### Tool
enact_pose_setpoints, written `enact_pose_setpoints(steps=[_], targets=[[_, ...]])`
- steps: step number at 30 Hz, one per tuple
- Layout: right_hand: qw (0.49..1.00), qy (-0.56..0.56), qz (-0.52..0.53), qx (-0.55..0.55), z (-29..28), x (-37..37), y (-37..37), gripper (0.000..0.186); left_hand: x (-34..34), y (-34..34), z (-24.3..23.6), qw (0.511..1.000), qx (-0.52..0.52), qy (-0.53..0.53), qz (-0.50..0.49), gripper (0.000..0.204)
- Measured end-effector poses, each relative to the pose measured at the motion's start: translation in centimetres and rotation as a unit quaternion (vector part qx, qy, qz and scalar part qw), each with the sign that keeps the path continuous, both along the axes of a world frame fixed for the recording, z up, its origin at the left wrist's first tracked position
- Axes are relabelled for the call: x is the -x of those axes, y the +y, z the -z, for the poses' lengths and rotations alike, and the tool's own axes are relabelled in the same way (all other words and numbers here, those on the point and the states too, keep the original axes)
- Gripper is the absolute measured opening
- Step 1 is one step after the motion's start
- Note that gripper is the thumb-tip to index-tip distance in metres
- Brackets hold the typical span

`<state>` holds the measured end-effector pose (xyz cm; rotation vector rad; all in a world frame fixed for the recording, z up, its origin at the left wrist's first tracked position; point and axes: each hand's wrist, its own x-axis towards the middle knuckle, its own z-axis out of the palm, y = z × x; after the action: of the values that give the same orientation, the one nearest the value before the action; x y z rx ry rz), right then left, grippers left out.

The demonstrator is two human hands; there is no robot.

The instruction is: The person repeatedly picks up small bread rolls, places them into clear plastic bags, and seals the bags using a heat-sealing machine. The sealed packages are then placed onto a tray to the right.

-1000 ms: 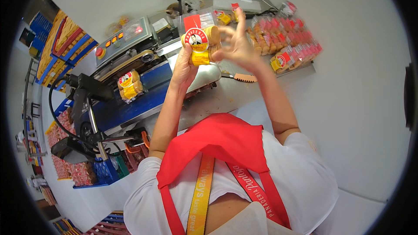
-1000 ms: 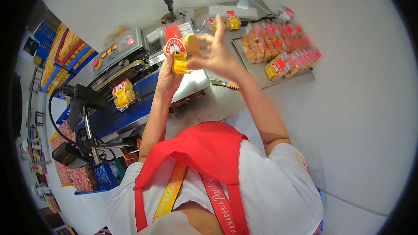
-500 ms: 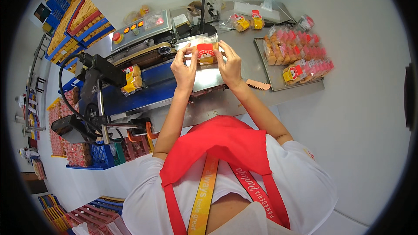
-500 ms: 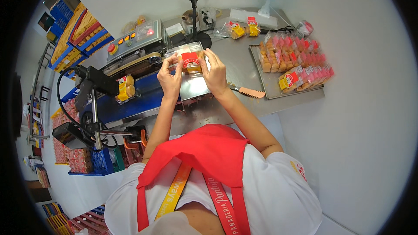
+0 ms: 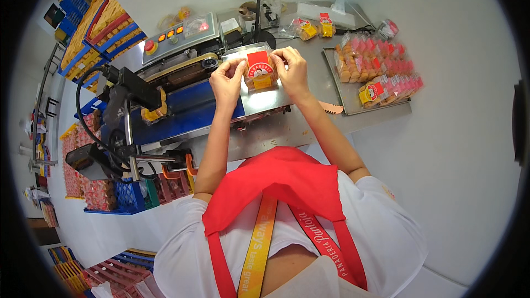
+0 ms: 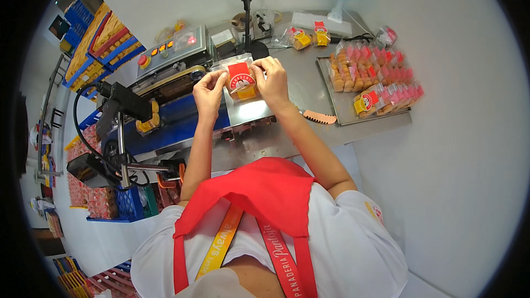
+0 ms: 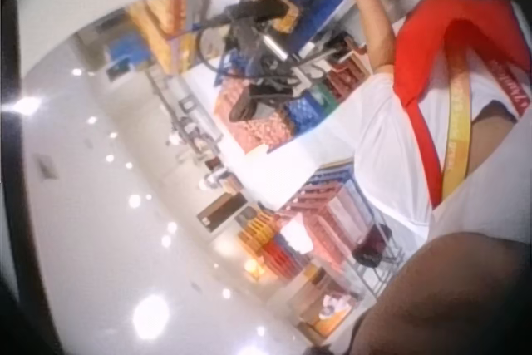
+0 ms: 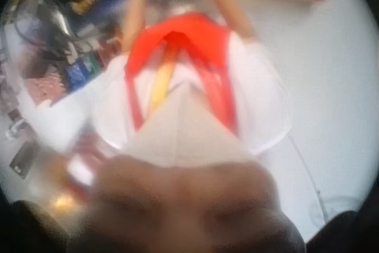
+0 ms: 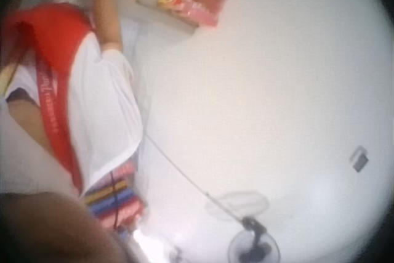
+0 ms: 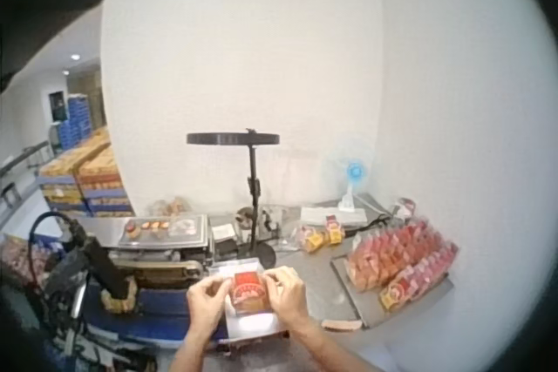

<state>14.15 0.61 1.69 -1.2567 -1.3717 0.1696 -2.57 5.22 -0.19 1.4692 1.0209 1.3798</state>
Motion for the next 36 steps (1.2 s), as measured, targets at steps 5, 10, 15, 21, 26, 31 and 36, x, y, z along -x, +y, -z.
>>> enact_pose_setpoints(steps=[5,10,15,21,26,31,36], targets=[[0.921,0.189,-0.305,0.155,0.9,-4.0,1.6,0.010,1.4,1.9,0.2,0.986,-0.005,-0.077,0.147,0.010],[0.841,0.247,-0.441,0.196,0.5,-5.8,2.4,0.012,2.2,3.6,0.7,0.969,0.048,-0.105,0.219,0.008],[0.818,0.251,-0.478,0.200,1.6,-5.4,4.1,0.010,2.4,4.2,1.2,0.950,0.054,-0.141,0.274,0.008],[0.762,0.292,-0.516,0.261,2.2,-6.3,4.9,0.008,3.0,4.8,0.8,0.935,0.080,-0.139,0.315,0.009],[0.830,0.241,-0.470,0.181,2.4,-4.7,4.7,0.009,2.8,4.8,0.3,0.935,0.062,-0.136,0.322,0.010],[0.953,0.193,-0.232,0.038,3.5,-1.9,2.4,0.018,2.6,4.3,1.6,0.964,0.075,-0.143,0.209,0.013],[0.952,0.218,-0.214,0.032,3.4,-1.4,1.5,0.018,1.3,2.6,1.7,0.971,0.086,-0.182,0.131,0.014]])
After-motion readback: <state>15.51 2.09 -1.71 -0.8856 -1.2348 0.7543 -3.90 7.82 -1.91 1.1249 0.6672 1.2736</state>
